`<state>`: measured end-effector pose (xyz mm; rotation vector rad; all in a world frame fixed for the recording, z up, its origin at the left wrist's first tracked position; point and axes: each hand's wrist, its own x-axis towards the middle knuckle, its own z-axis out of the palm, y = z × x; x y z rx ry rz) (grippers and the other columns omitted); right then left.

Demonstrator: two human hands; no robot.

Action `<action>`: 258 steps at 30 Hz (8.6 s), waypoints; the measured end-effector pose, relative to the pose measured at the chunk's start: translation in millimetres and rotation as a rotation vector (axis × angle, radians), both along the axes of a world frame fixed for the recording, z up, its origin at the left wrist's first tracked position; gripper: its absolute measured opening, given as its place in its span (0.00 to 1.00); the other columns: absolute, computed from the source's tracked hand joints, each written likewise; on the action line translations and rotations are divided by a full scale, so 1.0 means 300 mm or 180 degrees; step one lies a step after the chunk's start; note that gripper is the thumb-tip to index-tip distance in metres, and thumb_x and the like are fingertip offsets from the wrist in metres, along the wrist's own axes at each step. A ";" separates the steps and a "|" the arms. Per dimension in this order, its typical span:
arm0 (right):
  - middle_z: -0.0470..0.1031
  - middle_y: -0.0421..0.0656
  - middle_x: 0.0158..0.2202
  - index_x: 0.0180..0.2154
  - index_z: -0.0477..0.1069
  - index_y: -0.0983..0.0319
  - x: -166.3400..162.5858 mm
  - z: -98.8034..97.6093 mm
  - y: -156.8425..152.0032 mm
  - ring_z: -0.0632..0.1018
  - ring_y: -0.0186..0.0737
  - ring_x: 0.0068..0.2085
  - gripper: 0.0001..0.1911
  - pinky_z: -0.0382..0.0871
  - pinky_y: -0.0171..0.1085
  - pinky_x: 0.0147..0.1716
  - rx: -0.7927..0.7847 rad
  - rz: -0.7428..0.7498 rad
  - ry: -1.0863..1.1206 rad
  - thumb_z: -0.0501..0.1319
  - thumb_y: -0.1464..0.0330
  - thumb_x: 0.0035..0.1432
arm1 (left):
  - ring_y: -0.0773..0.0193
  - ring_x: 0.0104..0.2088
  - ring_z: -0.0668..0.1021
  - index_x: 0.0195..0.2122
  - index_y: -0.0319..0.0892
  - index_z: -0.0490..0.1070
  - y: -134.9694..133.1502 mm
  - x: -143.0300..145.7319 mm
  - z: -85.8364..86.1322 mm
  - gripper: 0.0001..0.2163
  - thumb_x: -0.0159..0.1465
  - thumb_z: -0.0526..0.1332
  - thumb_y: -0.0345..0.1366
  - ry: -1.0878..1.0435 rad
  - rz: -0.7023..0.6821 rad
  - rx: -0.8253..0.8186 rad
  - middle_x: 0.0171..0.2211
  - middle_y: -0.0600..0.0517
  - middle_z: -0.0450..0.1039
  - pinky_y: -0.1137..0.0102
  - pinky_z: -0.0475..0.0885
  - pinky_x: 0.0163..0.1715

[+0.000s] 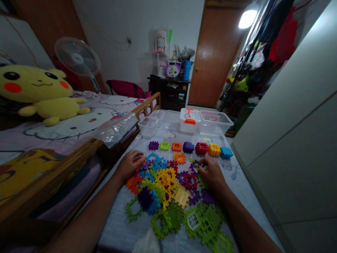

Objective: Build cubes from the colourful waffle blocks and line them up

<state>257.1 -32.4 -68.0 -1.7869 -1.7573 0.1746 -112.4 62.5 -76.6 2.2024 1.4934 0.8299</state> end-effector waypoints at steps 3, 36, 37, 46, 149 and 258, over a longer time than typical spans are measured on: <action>0.73 0.42 0.28 0.33 0.71 0.61 0.019 0.014 -0.004 0.73 0.41 0.31 0.07 0.65 0.38 0.32 -0.0068 -0.0234 0.0371 0.56 0.67 0.52 | 0.54 0.46 0.75 0.39 0.42 0.74 0.000 -0.003 0.000 0.19 0.60 0.56 0.52 0.0007 0.0018 -0.0015 0.43 0.46 0.74 0.60 0.68 0.52; 0.79 0.44 0.38 0.45 0.72 0.60 -0.014 0.043 -0.040 0.77 0.42 0.35 0.16 0.71 0.41 0.37 -0.0300 0.0347 0.1409 0.59 0.61 0.56 | 0.54 0.45 0.76 0.39 0.42 0.75 0.015 -0.021 -0.030 0.19 0.60 0.57 0.52 -0.0076 -0.0048 0.0011 0.42 0.46 0.75 0.61 0.69 0.49; 0.78 0.45 0.40 0.47 0.71 0.60 -0.008 0.047 -0.039 0.77 0.41 0.36 0.18 0.71 0.41 0.37 -0.0219 0.0325 0.1362 0.60 0.61 0.56 | 0.54 0.45 0.76 0.39 0.42 0.75 0.015 -0.021 -0.029 0.19 0.60 0.57 0.52 -0.0073 -0.0051 0.0002 0.42 0.46 0.75 0.61 0.69 0.49; 0.73 0.44 0.38 0.37 0.74 0.60 0.087 0.086 -0.076 0.74 0.43 0.42 0.07 0.68 0.43 0.44 -0.0389 0.0942 0.0227 0.60 0.68 0.55 | 0.55 0.43 0.77 0.38 0.42 0.75 0.014 -0.017 -0.026 0.18 0.59 0.58 0.51 -0.0093 -0.0031 0.0055 0.40 0.47 0.75 0.62 0.71 0.47; 0.57 0.50 0.64 0.63 0.57 0.54 -0.127 0.006 -0.547 0.57 0.58 0.63 0.35 0.54 0.58 0.58 -0.0112 0.0951 -0.1324 0.62 0.56 0.56 | 0.53 0.51 0.71 0.42 0.42 0.73 -0.044 0.001 0.103 0.18 0.63 0.54 0.49 0.0045 0.0133 0.0996 0.46 0.46 0.70 0.57 0.63 0.55; 0.69 0.45 0.42 0.36 0.70 0.58 -0.394 0.076 -0.231 0.65 0.50 0.48 0.08 0.58 0.51 0.51 0.0122 0.1310 -0.0697 0.65 0.69 0.51 | 0.62 0.38 0.73 0.33 0.41 0.70 -0.293 0.216 0.259 0.03 0.59 0.58 0.30 -0.0414 -0.0837 -0.0337 0.34 0.52 0.70 0.68 0.66 0.40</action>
